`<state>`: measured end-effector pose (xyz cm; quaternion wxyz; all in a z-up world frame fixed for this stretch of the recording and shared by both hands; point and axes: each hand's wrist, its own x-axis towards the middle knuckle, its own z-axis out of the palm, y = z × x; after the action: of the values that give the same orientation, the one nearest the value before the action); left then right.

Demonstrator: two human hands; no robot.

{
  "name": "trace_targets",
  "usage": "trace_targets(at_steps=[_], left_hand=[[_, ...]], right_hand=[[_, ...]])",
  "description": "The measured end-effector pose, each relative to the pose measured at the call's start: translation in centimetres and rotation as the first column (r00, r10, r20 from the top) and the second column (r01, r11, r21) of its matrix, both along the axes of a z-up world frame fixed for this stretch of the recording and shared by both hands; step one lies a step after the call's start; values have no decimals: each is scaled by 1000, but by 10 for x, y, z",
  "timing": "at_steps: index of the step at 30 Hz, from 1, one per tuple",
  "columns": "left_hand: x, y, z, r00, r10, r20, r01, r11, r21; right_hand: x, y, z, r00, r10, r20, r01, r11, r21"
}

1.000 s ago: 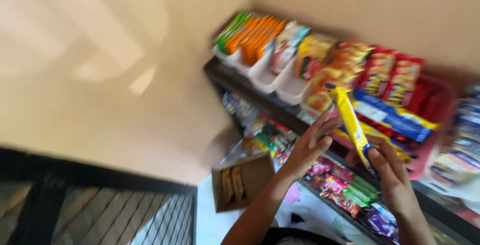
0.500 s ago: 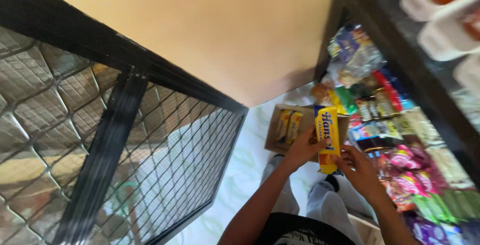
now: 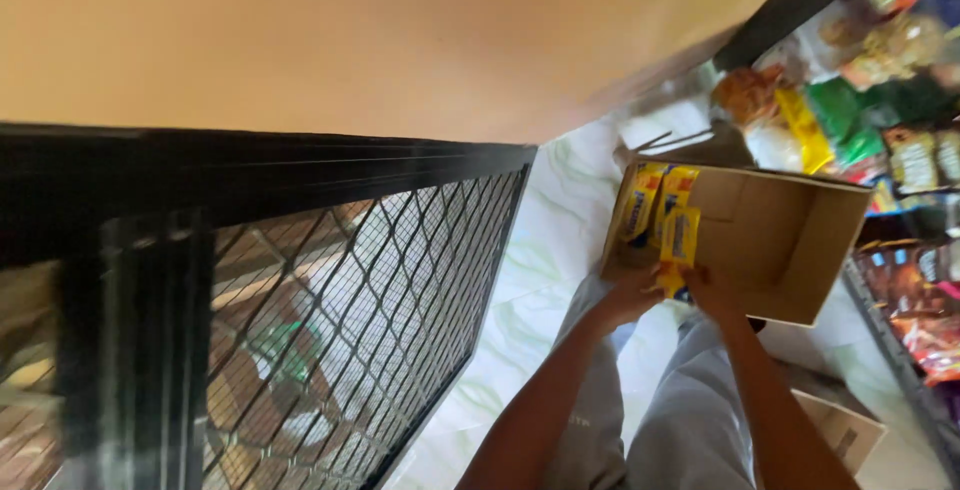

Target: Pick various snacks and coffee sachets from shelves and place them into a cardboard box.

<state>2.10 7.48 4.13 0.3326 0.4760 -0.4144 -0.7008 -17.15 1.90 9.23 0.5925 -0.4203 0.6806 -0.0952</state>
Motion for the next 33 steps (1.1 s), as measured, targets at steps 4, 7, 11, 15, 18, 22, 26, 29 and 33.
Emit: trace_targets(at_steps=[4, 7, 11, 15, 18, 22, 26, 29, 33], left_hand=[[36, -59, 144, 884, -312, 347, 128, 878, 461], [42, -25, 17, 866, -44, 497, 145, 975, -167], [55, -22, 21, 776, -86, 625, 217, 966, -137], [63, -15, 31, 805, -92, 586, 163, 984, -68], [59, 17, -37, 690, -105, 716, 372, 900, -227], [37, -29, 90, 812, -57, 581, 197, 964, -181], [-15, -67, 206, 843, 26, 537, 309, 794, -524], [-62, -89, 342, 938, 22, 347, 200, 782, -590], [-134, -83, 512, 971, -168, 168, 233, 810, -539]], right_hand=[[48, -37, -26, 997, -72, -37, 73, 997, 20], [70, -57, -51, 989, -74, -131, 70, 997, -35], [78, -58, -87, 978, -81, -190, 8, 933, -359], [83, -47, -28, 991, -80, -105, 29, 910, -413], [80, -40, 38, 996, -62, -70, 23, 886, -463], [59, -4, 101, 998, -52, -33, 25, 833, -553], [17, 16, 173, 997, -69, -20, 38, 739, -673], [-15, 8, 313, 989, -126, 74, 137, 633, -762], [-67, 27, 477, 951, -304, 50, 202, 495, -845]])
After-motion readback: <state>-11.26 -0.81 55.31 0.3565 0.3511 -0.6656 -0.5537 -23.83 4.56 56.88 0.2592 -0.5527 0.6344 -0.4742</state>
